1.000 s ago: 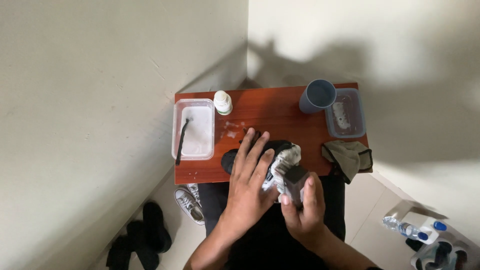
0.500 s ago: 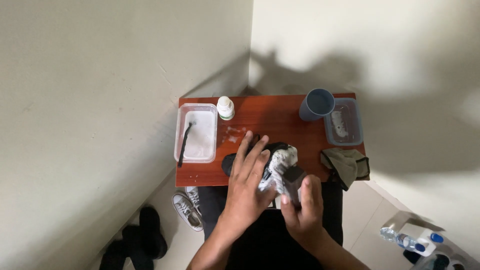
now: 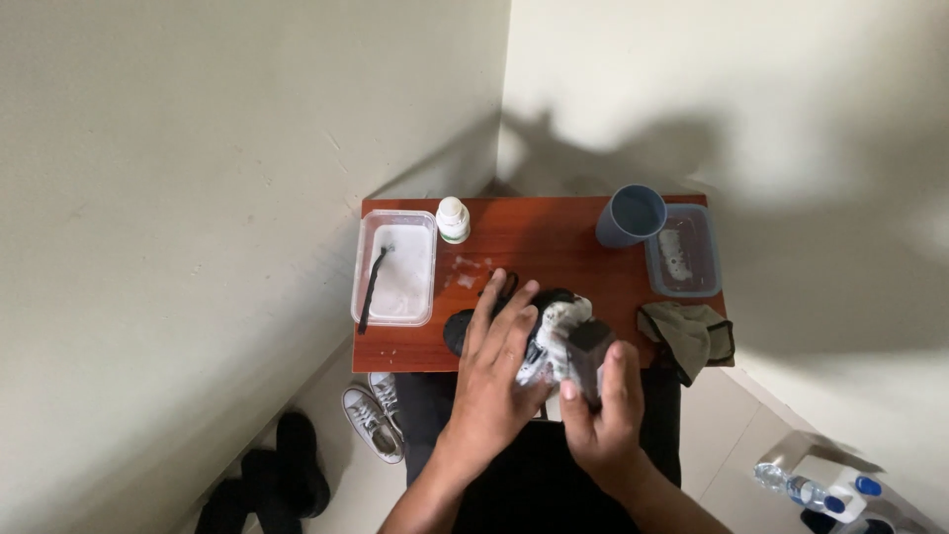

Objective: The person scrubs a black shoe with a soapy brush over a wooden table. The person holds the shoe with one hand and scrubs the upper and side surfaces with the brush in the other hand. The person then places the brush into a container of soapy water.

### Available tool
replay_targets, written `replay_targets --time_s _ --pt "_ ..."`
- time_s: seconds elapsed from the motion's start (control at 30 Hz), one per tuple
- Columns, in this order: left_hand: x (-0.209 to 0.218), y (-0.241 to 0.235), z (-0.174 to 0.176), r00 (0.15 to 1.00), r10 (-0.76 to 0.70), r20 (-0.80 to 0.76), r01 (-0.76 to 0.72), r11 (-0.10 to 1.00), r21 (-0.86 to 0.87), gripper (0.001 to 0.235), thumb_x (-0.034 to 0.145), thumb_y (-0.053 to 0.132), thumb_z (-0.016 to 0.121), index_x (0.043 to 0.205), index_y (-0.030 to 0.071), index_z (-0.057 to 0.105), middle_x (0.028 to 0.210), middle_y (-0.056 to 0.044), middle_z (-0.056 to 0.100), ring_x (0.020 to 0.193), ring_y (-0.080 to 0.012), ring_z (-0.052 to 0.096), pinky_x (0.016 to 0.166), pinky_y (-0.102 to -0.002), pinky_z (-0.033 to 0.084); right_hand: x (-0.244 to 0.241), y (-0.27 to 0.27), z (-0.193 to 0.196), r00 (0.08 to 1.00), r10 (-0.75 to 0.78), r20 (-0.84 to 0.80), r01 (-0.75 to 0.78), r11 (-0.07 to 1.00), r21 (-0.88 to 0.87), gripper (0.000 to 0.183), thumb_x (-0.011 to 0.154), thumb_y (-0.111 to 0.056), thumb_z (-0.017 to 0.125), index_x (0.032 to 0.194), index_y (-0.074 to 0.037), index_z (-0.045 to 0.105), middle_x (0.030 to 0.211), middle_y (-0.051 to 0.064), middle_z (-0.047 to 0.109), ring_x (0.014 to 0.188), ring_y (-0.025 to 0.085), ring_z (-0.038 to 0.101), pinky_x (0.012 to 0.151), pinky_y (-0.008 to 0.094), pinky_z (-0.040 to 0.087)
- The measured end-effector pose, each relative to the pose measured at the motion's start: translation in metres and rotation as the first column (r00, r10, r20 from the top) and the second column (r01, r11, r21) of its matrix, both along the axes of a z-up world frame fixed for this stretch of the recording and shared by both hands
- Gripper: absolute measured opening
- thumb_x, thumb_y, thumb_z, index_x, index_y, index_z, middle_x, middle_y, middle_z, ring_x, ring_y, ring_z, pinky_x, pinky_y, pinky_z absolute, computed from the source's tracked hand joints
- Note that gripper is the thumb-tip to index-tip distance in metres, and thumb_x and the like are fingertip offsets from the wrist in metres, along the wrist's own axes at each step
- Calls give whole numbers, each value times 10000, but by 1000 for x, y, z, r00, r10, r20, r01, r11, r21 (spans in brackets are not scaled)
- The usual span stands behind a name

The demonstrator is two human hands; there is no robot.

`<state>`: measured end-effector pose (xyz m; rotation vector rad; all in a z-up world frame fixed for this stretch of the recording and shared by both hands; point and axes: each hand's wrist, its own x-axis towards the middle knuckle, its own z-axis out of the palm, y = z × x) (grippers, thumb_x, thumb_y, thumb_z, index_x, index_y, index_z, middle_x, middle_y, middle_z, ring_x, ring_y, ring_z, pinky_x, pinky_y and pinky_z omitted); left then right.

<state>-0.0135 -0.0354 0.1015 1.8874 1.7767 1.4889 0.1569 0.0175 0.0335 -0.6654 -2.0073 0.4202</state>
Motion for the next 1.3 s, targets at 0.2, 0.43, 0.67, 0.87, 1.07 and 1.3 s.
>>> replay_targets --time_s 0.2,0.43,0.67,0.87,1.07,1.3 --pt "-10 1 0 998 -32 54 31 999 22 973 870 -33 811 1612 166 214 1612 -196 434 1588 -498 277 1267 -620 351 -2 -3 -3 997 81 -6 -82 996 -44 641 1045 -198 551 1592 -107 229 1140 232 498 938 328 501 827 460 463" --pt "-4 -2 3 1000 -25 15 25 1000 17 773 896 -12 803 1491 78 318 1548 -218 495 1544 -489 354 1239 -586 360 -2 15 -6 986 -164 -8 164 986 -7 656 1012 -209 621 1514 105 341 1494 348 451 1369 467 511 1176 519 429" --pt "-13 -2 -3 997 -39 70 36 998 42 945 859 -65 835 1564 151 244 1589 -211 450 1578 -490 290 1275 -610 341 3 6 -16 989 146 -4 -146 989 -32 705 1042 -155 543 1628 -207 155 1142 231 489 902 307 502 789 448 455" --pt "-2 -1 1 998 -54 -11 55 997 46 895 912 30 854 1557 142 244 1558 -216 498 1551 -491 356 1229 -597 384 4 21 21 999 45 -3 -45 998 33 619 1049 -164 561 1569 -60 241 1200 255 496 1008 344 527 882 476 483" --pt "2 1 -4 999 -42 -9 43 998 44 864 912 17 832 1546 123 254 1575 -214 482 1556 -479 355 1184 -590 407 5 10 -4 999 -48 -20 49 997 58 670 1038 -200 590 1588 -33 246 1368 335 469 1171 446 553 1030 541 487" --pt "-5 3 -1 995 -51 88 53 998 -28 824 844 -108 751 1501 67 286 1590 -242 428 1579 -452 276 1279 -563 332 0 -5 -7 1000 -16 -3 16 998 -62 617 1022 -180 588 1529 11 293 1312 324 479 1102 426 549 966 530 500"
